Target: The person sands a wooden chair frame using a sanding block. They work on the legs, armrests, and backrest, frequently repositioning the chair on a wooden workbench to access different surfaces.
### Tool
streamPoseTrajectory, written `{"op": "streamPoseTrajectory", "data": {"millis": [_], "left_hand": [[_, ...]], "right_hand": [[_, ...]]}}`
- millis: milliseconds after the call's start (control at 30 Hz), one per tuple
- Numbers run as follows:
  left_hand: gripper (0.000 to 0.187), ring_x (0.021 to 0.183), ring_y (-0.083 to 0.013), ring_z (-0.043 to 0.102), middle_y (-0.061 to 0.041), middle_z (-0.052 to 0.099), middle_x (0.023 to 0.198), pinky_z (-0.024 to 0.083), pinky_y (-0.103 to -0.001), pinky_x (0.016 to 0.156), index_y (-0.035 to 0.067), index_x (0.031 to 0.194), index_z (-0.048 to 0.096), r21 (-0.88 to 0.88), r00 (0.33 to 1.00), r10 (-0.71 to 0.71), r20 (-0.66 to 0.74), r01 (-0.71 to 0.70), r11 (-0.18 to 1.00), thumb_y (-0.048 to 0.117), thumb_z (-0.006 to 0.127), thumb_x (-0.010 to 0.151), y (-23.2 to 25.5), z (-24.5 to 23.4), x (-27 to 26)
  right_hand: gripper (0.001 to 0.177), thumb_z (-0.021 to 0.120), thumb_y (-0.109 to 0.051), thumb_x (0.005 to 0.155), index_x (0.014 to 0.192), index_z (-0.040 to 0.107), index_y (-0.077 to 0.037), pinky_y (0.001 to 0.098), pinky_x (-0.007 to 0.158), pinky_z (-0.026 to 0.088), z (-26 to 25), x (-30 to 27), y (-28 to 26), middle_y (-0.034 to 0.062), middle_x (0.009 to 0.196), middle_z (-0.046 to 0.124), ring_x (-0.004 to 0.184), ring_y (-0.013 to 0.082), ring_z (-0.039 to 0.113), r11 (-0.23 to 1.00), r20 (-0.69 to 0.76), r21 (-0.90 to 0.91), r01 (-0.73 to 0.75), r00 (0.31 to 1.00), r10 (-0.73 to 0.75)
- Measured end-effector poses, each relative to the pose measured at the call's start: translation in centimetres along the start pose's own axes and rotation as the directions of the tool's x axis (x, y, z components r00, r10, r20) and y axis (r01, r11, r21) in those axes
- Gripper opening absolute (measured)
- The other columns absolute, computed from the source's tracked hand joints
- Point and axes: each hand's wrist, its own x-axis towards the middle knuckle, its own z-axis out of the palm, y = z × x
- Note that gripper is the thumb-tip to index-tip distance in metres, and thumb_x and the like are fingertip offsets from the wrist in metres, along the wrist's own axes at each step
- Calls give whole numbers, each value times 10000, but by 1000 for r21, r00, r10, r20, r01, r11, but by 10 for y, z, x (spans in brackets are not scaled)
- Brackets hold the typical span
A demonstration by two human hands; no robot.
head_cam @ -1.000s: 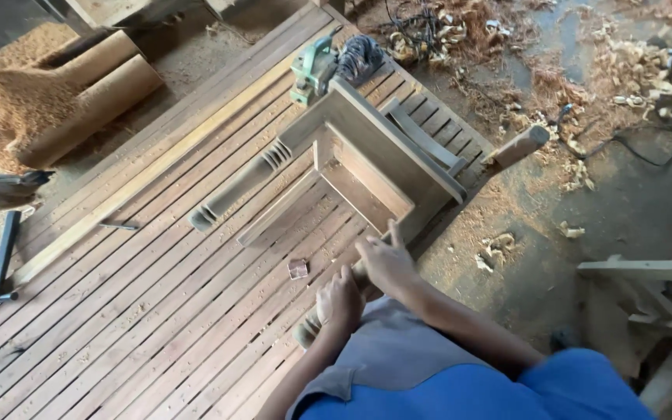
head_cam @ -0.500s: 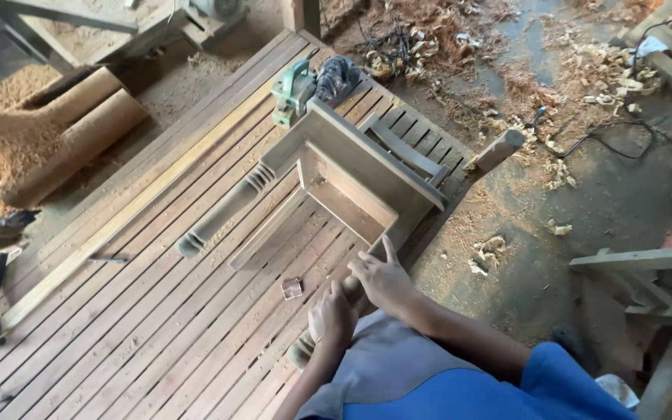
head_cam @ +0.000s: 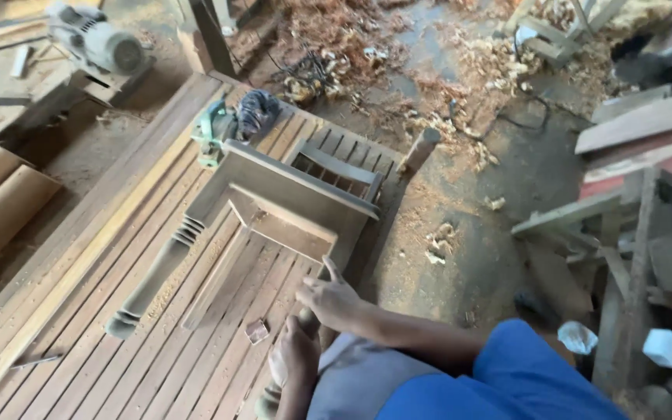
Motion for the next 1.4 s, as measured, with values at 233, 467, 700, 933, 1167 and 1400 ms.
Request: {"op": "streamPoseTrajectory", "data": {"millis": [233,467,700,933,1167,1400], "left_hand": [[341,813,-376,721,-57,745,915,543,-565,663,180,946,519,9,1000,21,-18,-21,1000,479,639,833,-3,3,-1],[353,814,-391,705,-109,727,873,521,-572,671,159,938,518,-73,998,41,-51,-45,996,421,710,802,-11,21,3],[324,798,-403,718,-112,745,857,524,-571,694,182,969,546,-24,1000,14,-19,-15,1000,420,658,780,-12,20,3],[362,832,-360,740,-84,748,928,555,-552,725,189,1001,522,22,1000,13,23,-14,1000,488,663,853,-7,10,2],[281,797,-388,720,-111,744,880,535,-572,700,172,964,532,-56,1000,14,-16,-15,998,315,688,780,-12,20,3],[333,838,-400,709,-131,735,908,522,-581,731,171,985,529,-93,1000,9,-28,-12,996,339,714,764,-17,37,6]], "right_hand": [[344,433,-1,960,1238,624,-68,689,1201,-96,27,-7,18,177,1302,670,1352,231,549,994,-26,-108,21,999,-24],[157,453,-1,997,1016,598,-58,695,1240,-21,11,7,1,166,1075,752,1326,335,581,998,20,-41,-42,999,43],[239,514,-60,929,1136,633,-55,699,1214,20,15,-11,11,146,1104,747,1310,275,584,981,-131,-191,-10,991,-15],[174,605,-62,916,1043,721,-87,694,1218,90,53,-1,33,57,1176,716,1394,323,508,944,-244,-329,10,965,-95],[170,673,-146,947,1113,699,-118,391,801,498,52,-16,30,64,1226,643,1022,249,546,922,-249,-388,-10,964,-95],[236,586,-73,936,1160,640,-119,369,782,486,37,-22,29,41,1206,628,956,245,545,930,-117,-365,33,990,-81]]}}
